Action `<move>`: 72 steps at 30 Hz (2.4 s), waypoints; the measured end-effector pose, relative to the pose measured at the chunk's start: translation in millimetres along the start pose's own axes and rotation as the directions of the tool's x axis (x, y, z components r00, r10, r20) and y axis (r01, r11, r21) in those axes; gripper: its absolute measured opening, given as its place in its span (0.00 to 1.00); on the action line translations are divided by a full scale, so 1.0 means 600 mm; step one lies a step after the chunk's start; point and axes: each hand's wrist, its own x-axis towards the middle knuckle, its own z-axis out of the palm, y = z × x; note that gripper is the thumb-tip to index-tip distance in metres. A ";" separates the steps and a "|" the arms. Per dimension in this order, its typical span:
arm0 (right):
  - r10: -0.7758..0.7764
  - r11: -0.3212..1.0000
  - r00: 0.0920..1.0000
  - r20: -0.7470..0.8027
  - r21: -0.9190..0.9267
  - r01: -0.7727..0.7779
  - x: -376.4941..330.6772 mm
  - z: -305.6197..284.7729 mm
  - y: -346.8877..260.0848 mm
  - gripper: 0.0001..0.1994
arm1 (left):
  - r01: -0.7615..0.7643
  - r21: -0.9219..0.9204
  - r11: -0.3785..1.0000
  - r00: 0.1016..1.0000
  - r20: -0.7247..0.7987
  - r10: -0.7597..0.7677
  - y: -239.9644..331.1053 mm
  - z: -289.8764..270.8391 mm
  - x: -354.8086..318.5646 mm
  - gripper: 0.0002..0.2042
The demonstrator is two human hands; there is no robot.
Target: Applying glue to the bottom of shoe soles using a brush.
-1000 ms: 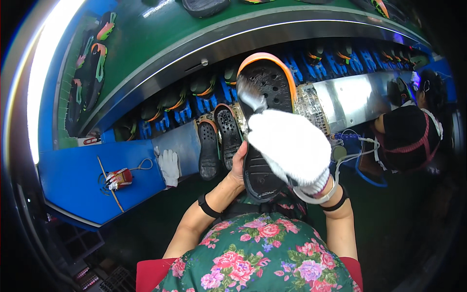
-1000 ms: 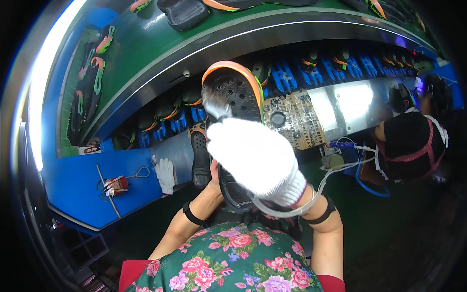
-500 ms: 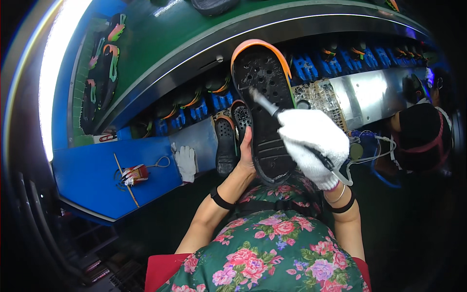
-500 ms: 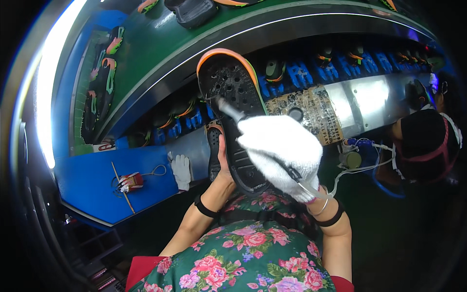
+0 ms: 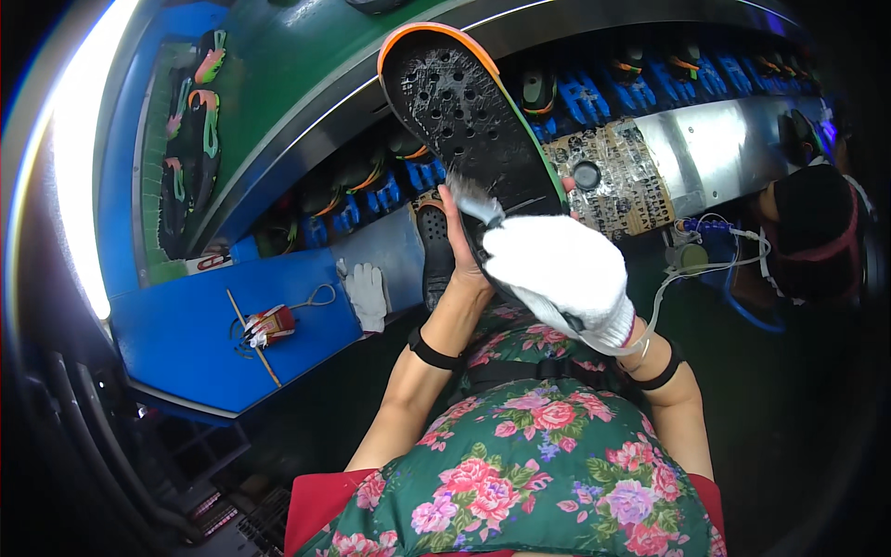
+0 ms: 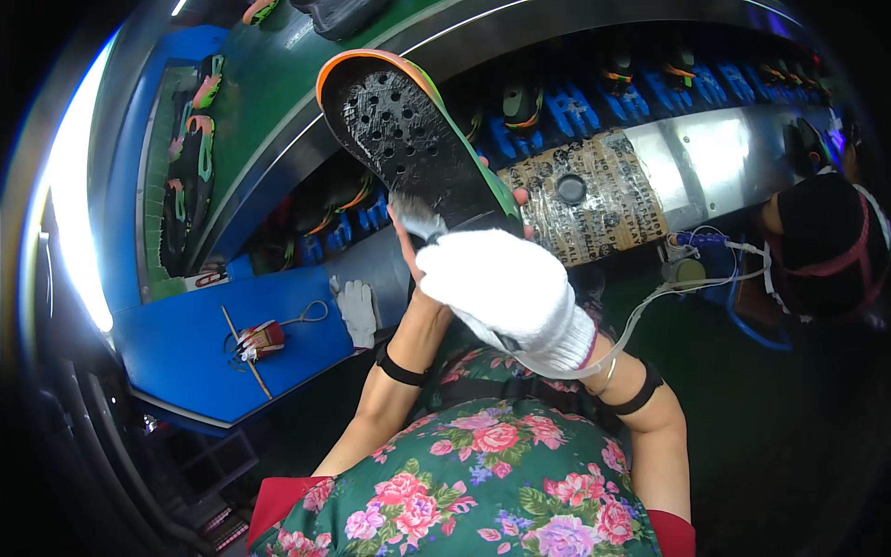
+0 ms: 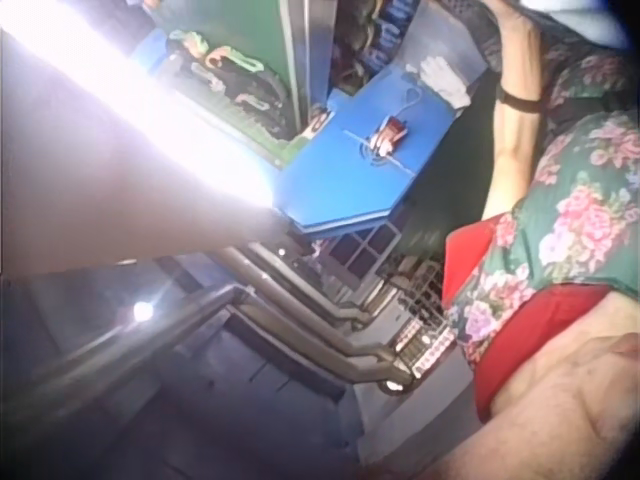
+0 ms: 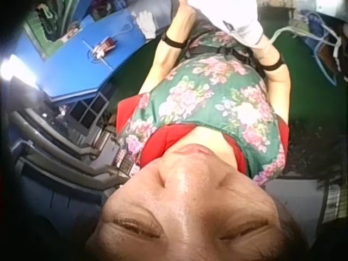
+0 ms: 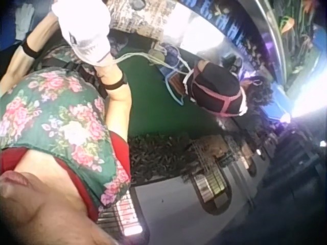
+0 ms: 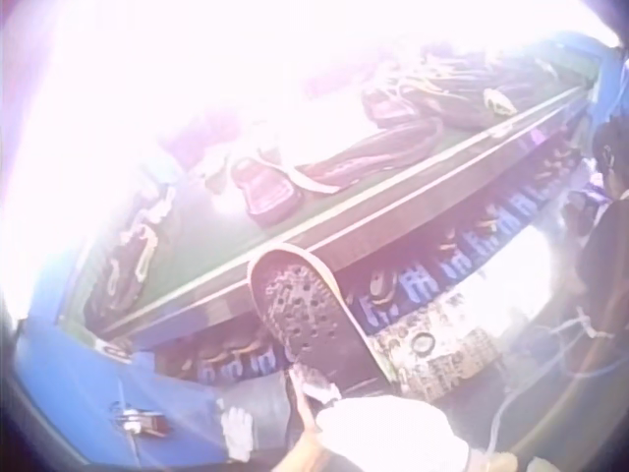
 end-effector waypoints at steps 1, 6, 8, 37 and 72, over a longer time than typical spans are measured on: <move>0.002 0.996 1.000 -0.023 0.090 0.000 0.006 -0.004 -0.002 0.14 | -0.014 -0.038 0.999 0.998 0.069 0.016 -0.001 0.006 0.006 0.56; 0.052 0.991 0.980 -0.192 0.129 -0.027 0.021 -0.018 0.012 0.10 | -0.119 0.004 0.993 0.989 -0.089 0.119 0.002 0.043 0.014 0.54; -0.027 0.998 1.000 -0.009 -0.056 0.027 0.012 -0.021 0.003 0.14 | -0.055 -0.055 0.997 0.996 0.061 0.059 0.010 0.029 0.016 0.54; -0.080 0.987 0.996 0.032 0.142 0.075 -0.029 -0.029 0.017 0.13 | -0.098 -0.094 0.991 0.955 0.272 0.121 0.030 -0.007 0.039 0.59; 0.041 0.887 0.966 0.256 0.435 -0.153 -0.029 -0.035 0.008 0.07 | 0.280 0.021 0.960 0.954 -0.115 -0.276 0.107 -0.037 0.009 0.26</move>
